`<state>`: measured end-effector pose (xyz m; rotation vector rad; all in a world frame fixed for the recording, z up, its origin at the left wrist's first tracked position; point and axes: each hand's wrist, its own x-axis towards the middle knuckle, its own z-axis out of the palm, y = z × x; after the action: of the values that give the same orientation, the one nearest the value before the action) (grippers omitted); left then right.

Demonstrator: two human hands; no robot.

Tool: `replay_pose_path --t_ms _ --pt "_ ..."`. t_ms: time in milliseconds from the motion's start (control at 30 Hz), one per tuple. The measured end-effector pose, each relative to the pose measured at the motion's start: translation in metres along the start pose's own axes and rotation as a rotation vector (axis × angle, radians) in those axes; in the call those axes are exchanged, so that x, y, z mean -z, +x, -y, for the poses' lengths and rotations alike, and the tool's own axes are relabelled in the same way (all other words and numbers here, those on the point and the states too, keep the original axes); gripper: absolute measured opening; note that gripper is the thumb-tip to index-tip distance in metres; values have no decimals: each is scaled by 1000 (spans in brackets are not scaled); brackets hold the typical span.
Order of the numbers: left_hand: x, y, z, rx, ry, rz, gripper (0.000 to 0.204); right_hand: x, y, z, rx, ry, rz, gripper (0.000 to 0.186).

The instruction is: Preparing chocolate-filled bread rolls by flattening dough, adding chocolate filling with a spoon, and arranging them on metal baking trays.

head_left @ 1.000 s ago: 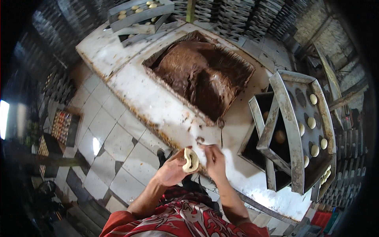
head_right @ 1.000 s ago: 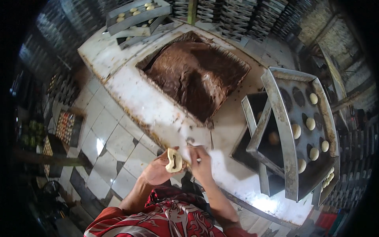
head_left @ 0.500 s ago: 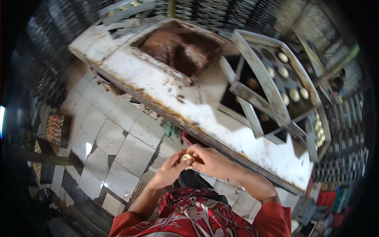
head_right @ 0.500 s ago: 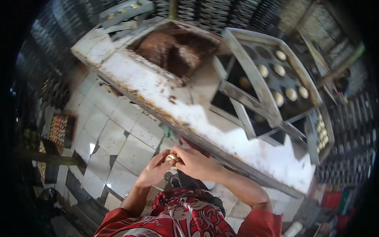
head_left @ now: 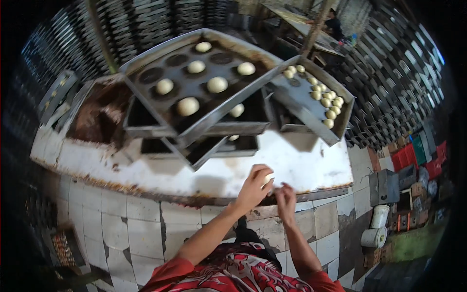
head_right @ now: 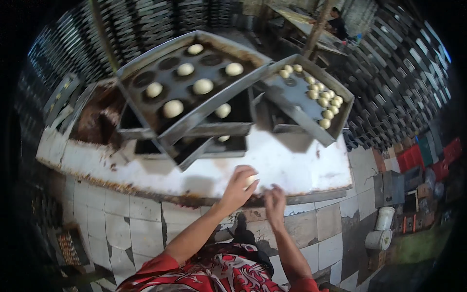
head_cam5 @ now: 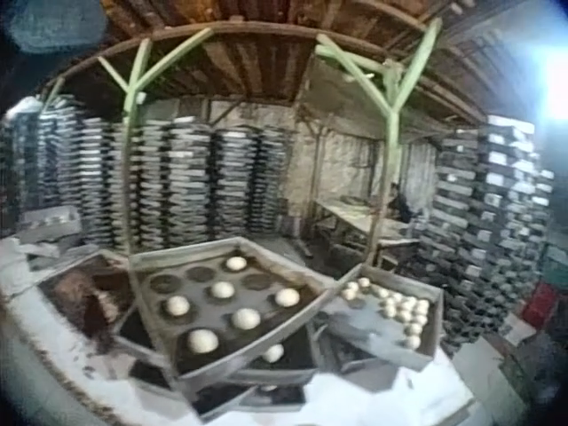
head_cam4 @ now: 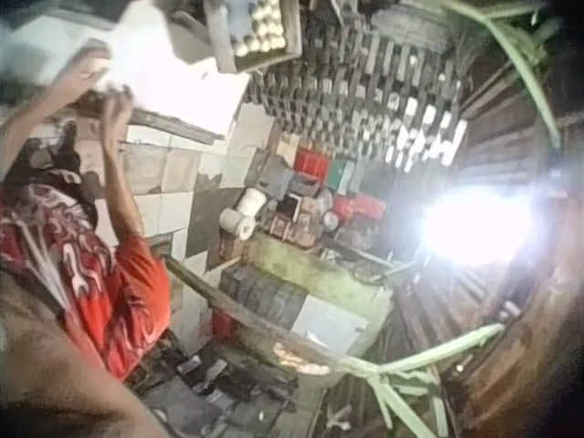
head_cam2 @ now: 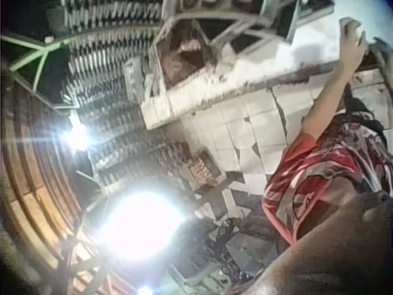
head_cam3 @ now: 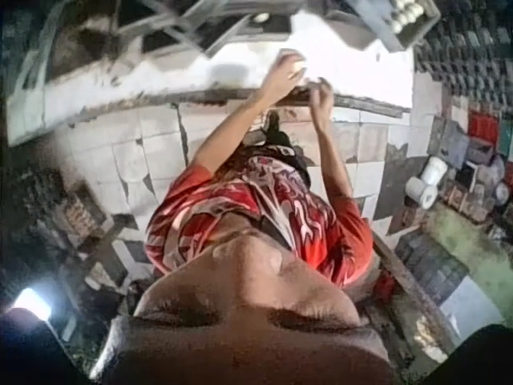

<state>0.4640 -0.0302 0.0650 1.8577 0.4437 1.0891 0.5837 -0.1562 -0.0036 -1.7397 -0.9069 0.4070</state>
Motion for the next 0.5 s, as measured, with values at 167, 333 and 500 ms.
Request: replay_pose_path --t_ms 167,333,500 --pt "-76 33 57 -83 548 272 43 28 129 -27 -98 -168 -250 27" --pt "23 -38 7 330 244 74 31 -2 80 -20 421 -376 524 22" --pt "98 -93 -14 602 165 27 23 39 149 -32 459 -631 24 13"
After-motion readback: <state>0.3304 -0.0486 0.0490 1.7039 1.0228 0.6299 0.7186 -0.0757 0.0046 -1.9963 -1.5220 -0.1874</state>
